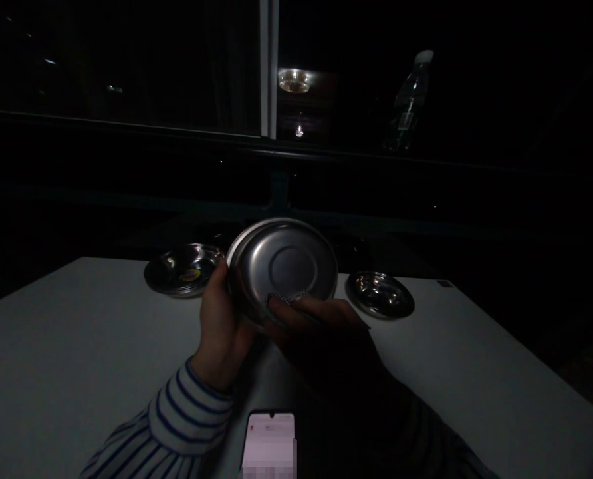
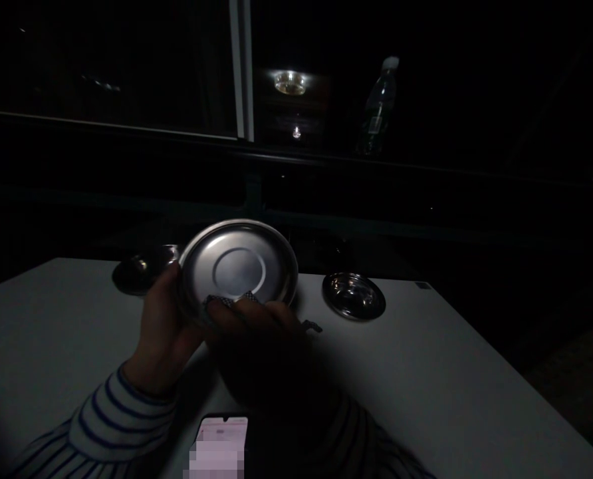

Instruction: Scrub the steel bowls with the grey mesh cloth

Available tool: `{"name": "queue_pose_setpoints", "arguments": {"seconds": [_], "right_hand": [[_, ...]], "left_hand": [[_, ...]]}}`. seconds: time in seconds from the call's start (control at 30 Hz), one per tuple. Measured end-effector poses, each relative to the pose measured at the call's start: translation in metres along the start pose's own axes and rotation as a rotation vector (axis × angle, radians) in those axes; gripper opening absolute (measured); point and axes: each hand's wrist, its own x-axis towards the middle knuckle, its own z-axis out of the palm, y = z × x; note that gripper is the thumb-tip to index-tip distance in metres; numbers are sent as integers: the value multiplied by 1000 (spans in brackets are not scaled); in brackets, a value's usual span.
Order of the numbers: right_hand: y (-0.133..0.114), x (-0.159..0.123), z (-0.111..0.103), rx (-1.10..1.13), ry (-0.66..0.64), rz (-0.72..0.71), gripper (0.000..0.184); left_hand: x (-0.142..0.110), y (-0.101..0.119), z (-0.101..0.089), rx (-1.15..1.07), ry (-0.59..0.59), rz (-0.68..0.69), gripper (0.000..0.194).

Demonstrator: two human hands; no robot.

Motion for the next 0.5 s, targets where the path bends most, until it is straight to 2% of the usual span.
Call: {"name": "queue_pose_setpoints", "arguments": {"seconds": [0.13, 0.3, 0.43, 0.5], "right_hand": [[-1, 1, 0, 24, 1, 40, 26], [-2, 0, 2, 21, 36, 29, 29], [-1, -1, 2, 29, 50, 40, 26], [-1, -3, 2, 42, 47, 47, 27]], "left_hand": [[-4, -4, 1, 20, 34, -67, 27], [0, -2, -2, 24, 3, -10, 24], [1, -5, -4, 49, -2, -94, 22], [1, -6, -5, 40, 9, -60, 20]]}}
